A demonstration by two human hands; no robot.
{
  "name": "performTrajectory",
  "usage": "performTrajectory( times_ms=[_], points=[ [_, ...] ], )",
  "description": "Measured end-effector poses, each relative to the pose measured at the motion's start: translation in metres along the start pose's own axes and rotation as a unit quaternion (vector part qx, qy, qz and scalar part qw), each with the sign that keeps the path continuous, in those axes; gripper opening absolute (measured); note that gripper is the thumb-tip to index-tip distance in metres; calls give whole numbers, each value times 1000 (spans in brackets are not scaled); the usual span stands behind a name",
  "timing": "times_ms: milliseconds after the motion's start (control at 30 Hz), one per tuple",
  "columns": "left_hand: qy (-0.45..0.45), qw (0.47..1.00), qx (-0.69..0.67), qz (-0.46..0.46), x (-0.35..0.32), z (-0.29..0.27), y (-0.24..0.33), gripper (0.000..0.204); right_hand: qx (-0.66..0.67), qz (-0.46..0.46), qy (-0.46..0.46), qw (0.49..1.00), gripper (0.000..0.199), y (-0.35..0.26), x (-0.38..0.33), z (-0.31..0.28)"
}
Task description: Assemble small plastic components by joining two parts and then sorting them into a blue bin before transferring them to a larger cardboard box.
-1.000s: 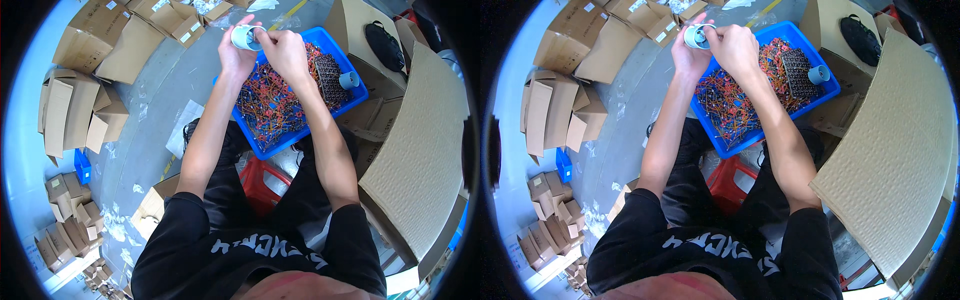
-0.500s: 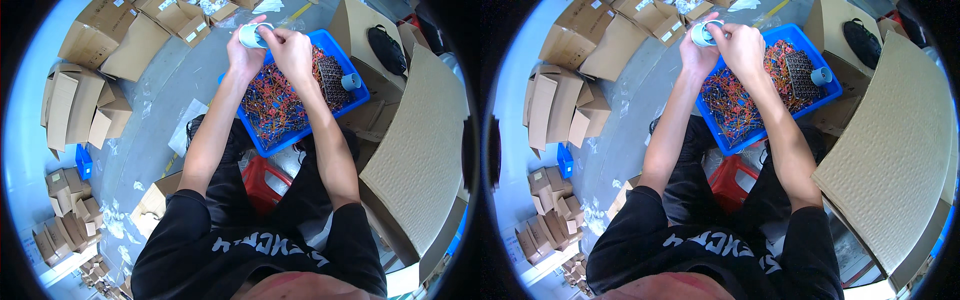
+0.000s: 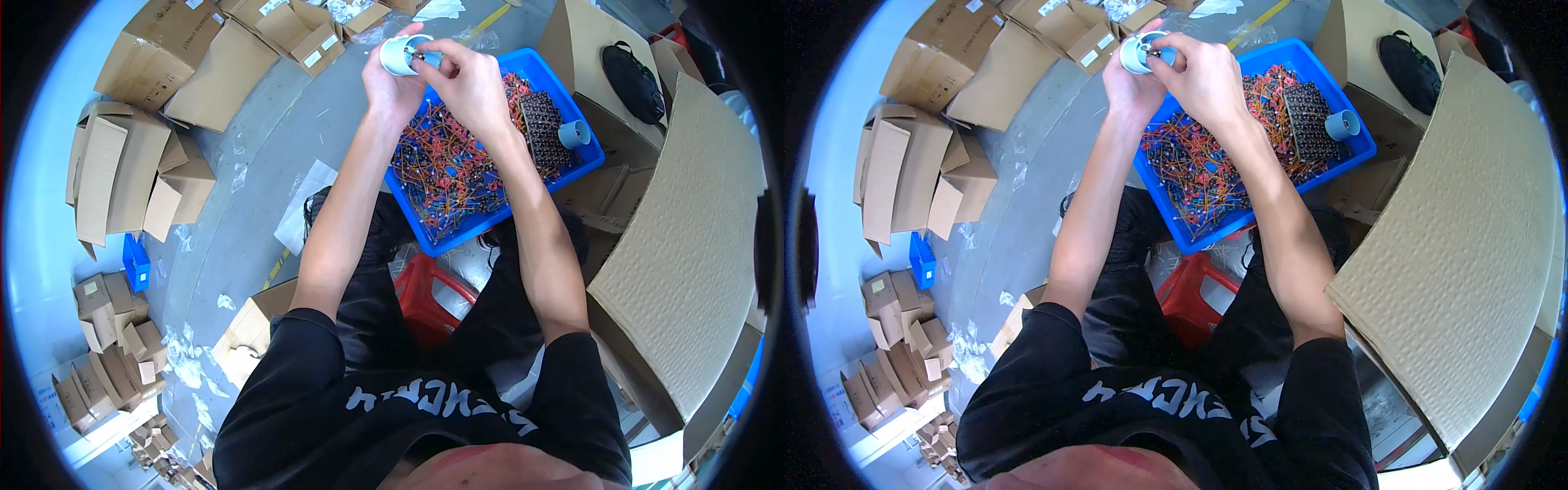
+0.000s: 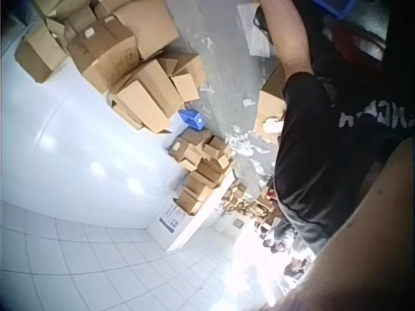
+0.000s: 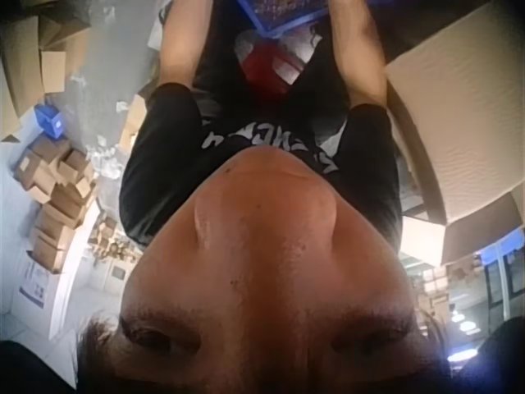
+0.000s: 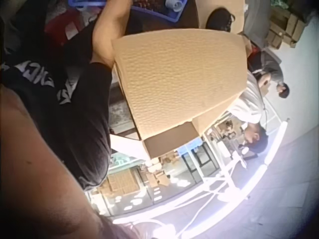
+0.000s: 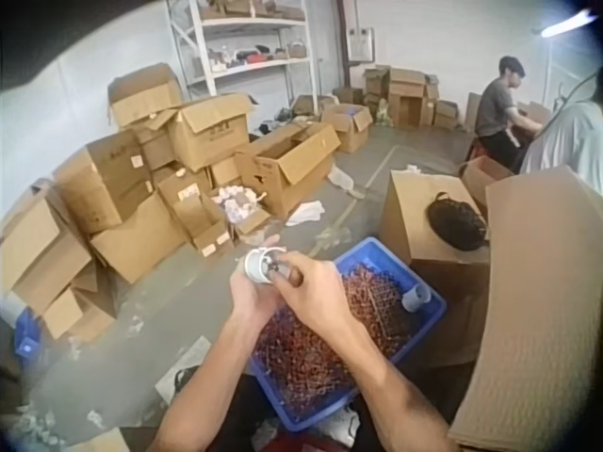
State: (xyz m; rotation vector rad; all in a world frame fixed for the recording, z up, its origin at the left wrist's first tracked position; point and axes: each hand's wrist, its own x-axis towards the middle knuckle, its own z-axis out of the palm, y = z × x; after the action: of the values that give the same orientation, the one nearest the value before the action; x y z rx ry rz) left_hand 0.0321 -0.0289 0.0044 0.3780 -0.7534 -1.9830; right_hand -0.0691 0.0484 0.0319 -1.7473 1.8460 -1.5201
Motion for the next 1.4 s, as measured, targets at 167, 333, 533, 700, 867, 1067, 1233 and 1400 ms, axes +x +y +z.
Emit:
performTrajectory(
  times_ms=[167,333,533,700,867,1067,1233,1400],
  points=[
    [-10,1000,-12,-1,1,-5,1,45,-8,11,-13,1000,22,1,1,3],
    [-23,1000,-4,-13,4,-16,-2,47,14,13,-10,1000,22,7,0,7],
    [-21,1000,0,-22,10,-24,-7,49,-33,37,-31,998,32,15,1,14],
    [-40,999,-4,-25,8,-24,-10,50,-47,54,-16,997,33,11,0,14],
    [-39,999,-1,-28,8,-24,-9,50,-46,62,-13,997,34,10,0,14],
    [-28,999,-3,-24,3,-16,-1,48,-4,50,-40,998,27,3,2,9],
    [-21,1000,14,-11,1,-8,1,48,27,17,-28,999,20,5,-1,10],
    [-14,999,27,-12,0,-7,0,50,4,13,-31,999,23,4,-1,6]
  ],
)
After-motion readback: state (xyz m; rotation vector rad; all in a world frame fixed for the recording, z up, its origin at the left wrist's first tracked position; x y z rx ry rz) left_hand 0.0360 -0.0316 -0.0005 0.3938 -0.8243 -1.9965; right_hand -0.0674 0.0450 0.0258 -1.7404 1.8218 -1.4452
